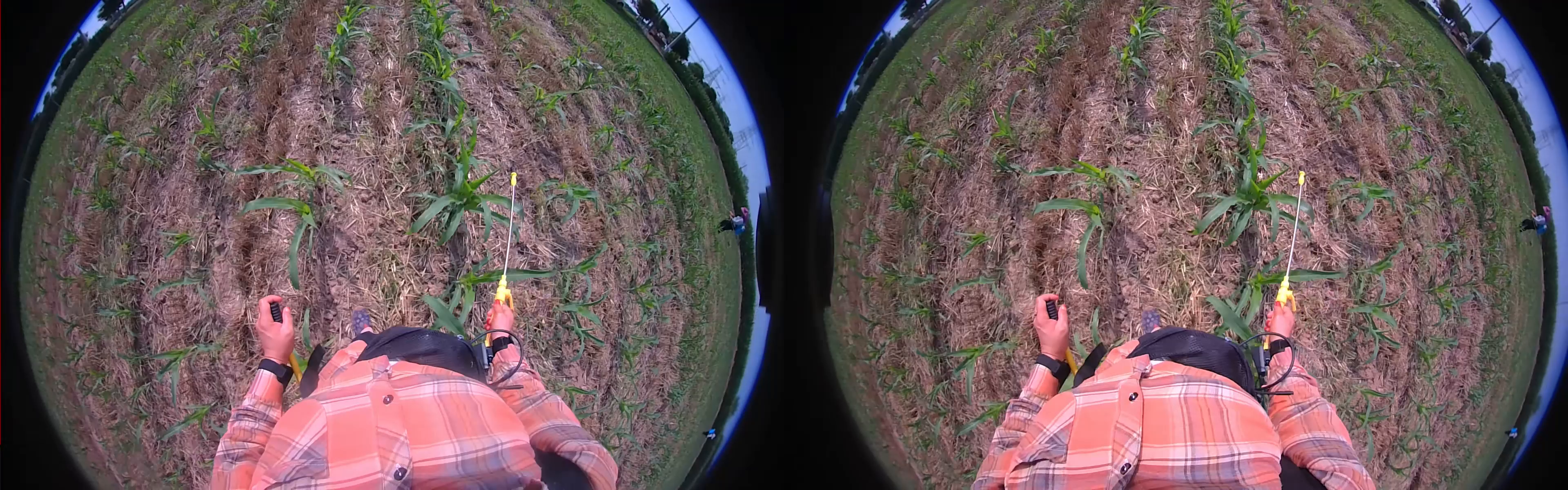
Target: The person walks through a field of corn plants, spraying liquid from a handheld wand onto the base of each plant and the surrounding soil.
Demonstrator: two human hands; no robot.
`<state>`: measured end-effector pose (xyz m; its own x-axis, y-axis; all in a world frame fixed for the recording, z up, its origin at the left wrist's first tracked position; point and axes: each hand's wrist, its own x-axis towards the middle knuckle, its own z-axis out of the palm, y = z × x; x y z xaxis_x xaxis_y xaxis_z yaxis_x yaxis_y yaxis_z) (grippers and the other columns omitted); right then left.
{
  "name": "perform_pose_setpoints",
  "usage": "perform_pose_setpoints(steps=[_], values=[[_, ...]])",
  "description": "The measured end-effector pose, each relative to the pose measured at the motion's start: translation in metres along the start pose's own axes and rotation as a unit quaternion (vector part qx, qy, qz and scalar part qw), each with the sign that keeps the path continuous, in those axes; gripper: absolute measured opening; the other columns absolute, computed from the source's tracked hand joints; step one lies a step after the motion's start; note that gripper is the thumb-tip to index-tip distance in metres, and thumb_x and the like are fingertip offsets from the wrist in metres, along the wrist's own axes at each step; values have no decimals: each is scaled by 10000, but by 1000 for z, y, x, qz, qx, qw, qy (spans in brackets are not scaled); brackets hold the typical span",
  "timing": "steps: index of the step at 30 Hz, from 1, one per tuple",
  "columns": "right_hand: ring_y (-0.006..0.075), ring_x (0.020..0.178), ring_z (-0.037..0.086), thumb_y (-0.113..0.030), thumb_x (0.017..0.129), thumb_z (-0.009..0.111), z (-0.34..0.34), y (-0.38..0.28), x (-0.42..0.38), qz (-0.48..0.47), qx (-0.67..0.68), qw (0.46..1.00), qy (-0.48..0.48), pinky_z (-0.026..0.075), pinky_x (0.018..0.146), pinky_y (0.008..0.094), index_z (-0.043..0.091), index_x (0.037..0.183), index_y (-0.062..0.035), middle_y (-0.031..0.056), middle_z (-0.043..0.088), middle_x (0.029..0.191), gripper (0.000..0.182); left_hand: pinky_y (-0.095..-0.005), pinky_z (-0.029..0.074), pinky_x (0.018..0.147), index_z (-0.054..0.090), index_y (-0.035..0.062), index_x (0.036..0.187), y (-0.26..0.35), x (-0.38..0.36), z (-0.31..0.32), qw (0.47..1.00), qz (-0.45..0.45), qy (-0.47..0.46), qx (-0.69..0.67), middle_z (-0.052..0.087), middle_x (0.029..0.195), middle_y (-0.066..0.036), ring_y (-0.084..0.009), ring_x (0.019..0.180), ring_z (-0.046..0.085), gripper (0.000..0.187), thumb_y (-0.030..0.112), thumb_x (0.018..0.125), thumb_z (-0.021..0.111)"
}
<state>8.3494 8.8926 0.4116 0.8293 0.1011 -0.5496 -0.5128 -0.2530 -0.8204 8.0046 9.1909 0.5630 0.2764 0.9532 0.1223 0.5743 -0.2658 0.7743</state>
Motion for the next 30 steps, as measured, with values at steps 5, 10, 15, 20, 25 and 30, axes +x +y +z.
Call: perform_pose_setpoints(steps=[5,10,15,20,25,30], values=[[66,343,363,-298,853,456,63,-15,-19,-6,-113,987,-114,277,284,217,434,741,-97,-6,447,520,231,-330,407,564,470,63,888,-21,22,-4,1000,-17,1,-13,504,697,-112,-255,599,514,191,37,712,538],[69,395,404,-283,831,489,101,-19,-31,-120,-278,934,-192,315,353,227,522,804,-86,-15,478,539,202,-334,409,573,473,62,889,-24,41,-8,999,-26,9,-22,507,698,-119,-262,609,517,193,35,708,536],[267,678,589,-303,786,523,120,-40,-40,-186,-431,838,-279,436,610,363,564,922,-43,148,596,712,296,-319,407,564,472,56,882,-32,53,-4,999,-27,13,-40,499,675,-100,-226,588,507,186,29,709,533],[342,749,569,-315,788,504,137,-77,-33,-210,-492,745,-398,430,652,399,558,924,-38,198,585,774,313,-302,401,555,468,54,877,-32,66,4,993,-78,11,-85,485,650,-80,-191,565,485,180,17,709,525],[364,745,559,-328,778,487,156,-79,15,-229,-469,711,-472,420,656,426,547,877,-29,209,574,775,321,-274,377,498,458,65,887,-6,91,14,993,-77,59,-64,445,600,-41,-137,513,447,170,10,734,508],[369,771,559,-345,782,478,164,-92,68,-257,-450,733,-440,426,663,425,554,911,-31,211,579,792,347,-276,355,472,456,64,888,31,132,46,996,-28,82,-28,432,589,-35,-128,493,424,170,9,737,510]])
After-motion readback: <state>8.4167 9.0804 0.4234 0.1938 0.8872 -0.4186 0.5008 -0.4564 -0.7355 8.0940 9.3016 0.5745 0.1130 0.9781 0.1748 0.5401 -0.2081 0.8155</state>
